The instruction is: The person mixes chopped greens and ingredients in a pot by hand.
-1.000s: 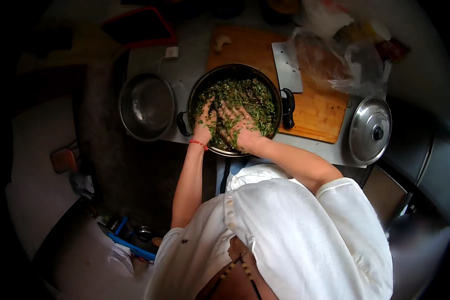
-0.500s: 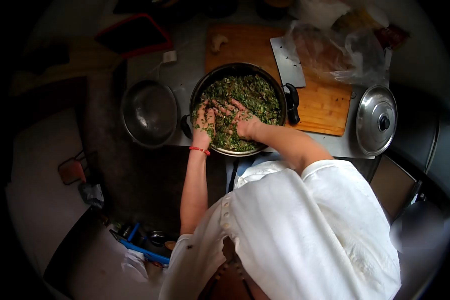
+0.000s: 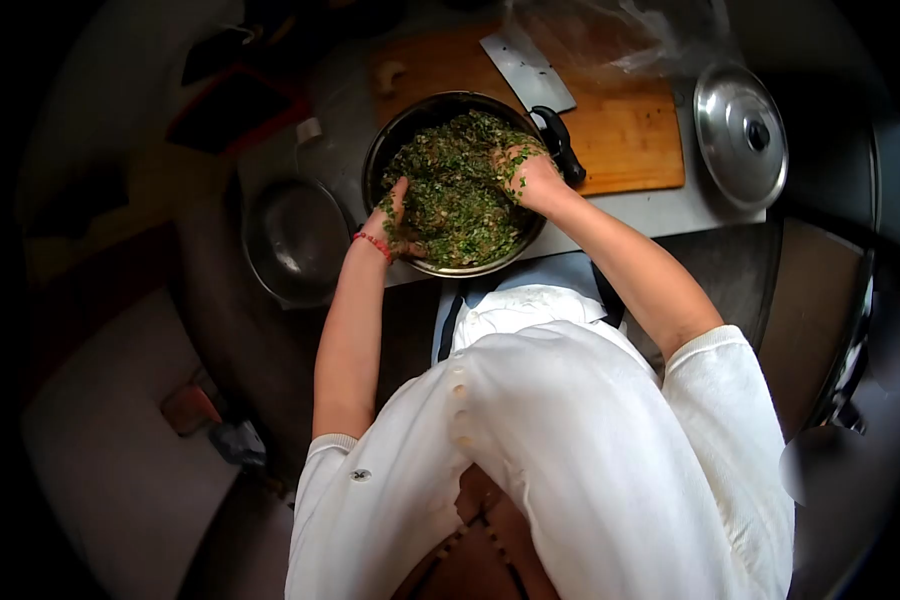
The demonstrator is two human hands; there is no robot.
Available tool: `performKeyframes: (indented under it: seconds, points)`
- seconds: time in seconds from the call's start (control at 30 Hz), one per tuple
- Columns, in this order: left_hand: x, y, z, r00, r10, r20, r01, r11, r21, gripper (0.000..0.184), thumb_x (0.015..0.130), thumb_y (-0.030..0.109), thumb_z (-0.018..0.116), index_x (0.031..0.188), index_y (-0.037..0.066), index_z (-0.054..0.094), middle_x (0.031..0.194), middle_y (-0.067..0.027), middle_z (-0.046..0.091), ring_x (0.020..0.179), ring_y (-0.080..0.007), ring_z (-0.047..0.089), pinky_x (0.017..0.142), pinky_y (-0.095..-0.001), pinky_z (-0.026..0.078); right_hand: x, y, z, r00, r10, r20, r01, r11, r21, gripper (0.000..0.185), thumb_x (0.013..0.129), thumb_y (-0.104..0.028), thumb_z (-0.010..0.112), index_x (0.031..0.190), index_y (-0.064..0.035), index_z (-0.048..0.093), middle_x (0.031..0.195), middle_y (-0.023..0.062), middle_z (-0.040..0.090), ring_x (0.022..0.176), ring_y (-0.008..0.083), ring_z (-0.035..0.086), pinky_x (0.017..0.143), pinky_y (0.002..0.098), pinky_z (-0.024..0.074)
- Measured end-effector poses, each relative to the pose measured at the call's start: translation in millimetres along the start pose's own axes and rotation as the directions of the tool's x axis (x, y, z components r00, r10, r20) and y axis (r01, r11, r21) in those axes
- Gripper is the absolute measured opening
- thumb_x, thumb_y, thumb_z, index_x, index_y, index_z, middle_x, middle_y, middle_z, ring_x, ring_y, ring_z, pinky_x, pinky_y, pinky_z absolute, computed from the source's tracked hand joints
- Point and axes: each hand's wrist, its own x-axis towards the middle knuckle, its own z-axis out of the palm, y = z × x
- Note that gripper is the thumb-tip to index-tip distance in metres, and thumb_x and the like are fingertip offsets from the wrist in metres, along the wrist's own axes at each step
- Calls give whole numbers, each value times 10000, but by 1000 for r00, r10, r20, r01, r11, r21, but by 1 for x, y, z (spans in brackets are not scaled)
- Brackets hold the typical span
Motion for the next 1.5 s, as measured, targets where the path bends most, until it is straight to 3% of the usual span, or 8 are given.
performKeyframes:
  seconds: [0.2, 0.37, 0.6, 0.67, 0.93, 1.27, 1.3, 1.5]
  points:
    - [57, -12, -28, 955, -137, 265, 154, 987, -44, 722, 703, 599, 410, 1240, 143, 250, 1255, -105, 292, 1118, -357, 305, 814, -602, 241, -17, -17, 28, 837, 546, -6, -546, 837, 15, 212, 725, -173, 427, 788, 0, 534, 862, 140, 522, 772, 257, 489, 650, 326, 384]
    - [50, -17, -25, 872, -86, 481, 194, 964, -179, 750, 679, 637, 395, 1227, 139, 276, 1235, -107, 317, 1107, -335, 328, 796, -609, 271, 2, -52, 20, 329, 894, 305, -837, 126, 533, 667, 757, -544, 357, 1244, -98, 262, 1273, 66, 265, 1095, 199, 348, 872, 322, 312]
    - [58, -32, -24, 821, 26, 571, 181, 935, -303, 759, 677, 638, 394, 1214, 112, 294, 1226, -116, 325, 1096, -330, 345, 824, -572, 294, -7, -44, 40, 577, 643, 503, -634, -36, 773, 628, 787, -554, 219, 1287, -189, 111, 1334, 44, 93, 1212, 194, 139, 959, 370, 173]
    - [30, -29, -20, 769, 114, 629, 140, 930, -340, 723, 701, 601, 402, 1210, 97, 298, 1212, -128, 341, 1076, -321, 373, 843, -537, 313, -13, -75, 25, 592, 699, 400, -489, -82, 868, 518, 811, -437, 358, 1189, -84, 329, 1146, 91, 416, 957, 195, 479, 807, 349, 415]
    - [12, -18, -19, 826, 307, 473, -94, 902, -421, 486, 782, 456, 406, 1093, 83, 410, 1031, -99, 487, 915, -240, 493, 665, -362, 453, 10, -141, -1, 872, 365, -327, -265, 913, 311, 297, 788, -241, 449, 917, 17, 520, 886, 151, 550, 804, 219, 528, 676, 313, 410]
    - [121, -25, -12, 856, 198, 478, 122, 821, -558, 480, 817, 418, 314, 1190, 117, 316, 1200, -78, 350, 1053, -255, 378, 853, -411, 335, 18, -104, 81, 987, -100, -124, 8, 808, -588, 264, 665, -142, 475, 891, -58, 581, 926, 134, 536, 982, 294, 434, 859, 462, 280]
    - [134, -28, -13, 858, 202, 472, 127, 807, -577, 457, 819, 395, 321, 1176, 110, 333, 1184, -78, 366, 1036, -250, 391, 841, -403, 344, 21, -108, 76, 880, 318, 353, -46, 797, -602, 337, 680, -144, 473, 1001, -63, 531, 1076, 157, 455, 1078, 306, 350, 912, 507, 170]
    - [182, -35, -18, 877, 233, 421, 102, 765, -636, 328, 834, 251, 361, 1096, 69, 434, 1089, -80, 465, 932, -225, 472, 767, -350, 400, 36, -89, 74, 757, 419, 501, -185, 873, -451, 457, 711, -101, 451, 1157, -60, 360, 1157, 176, 380, 1107, 345, 302, 931, 462, 191]
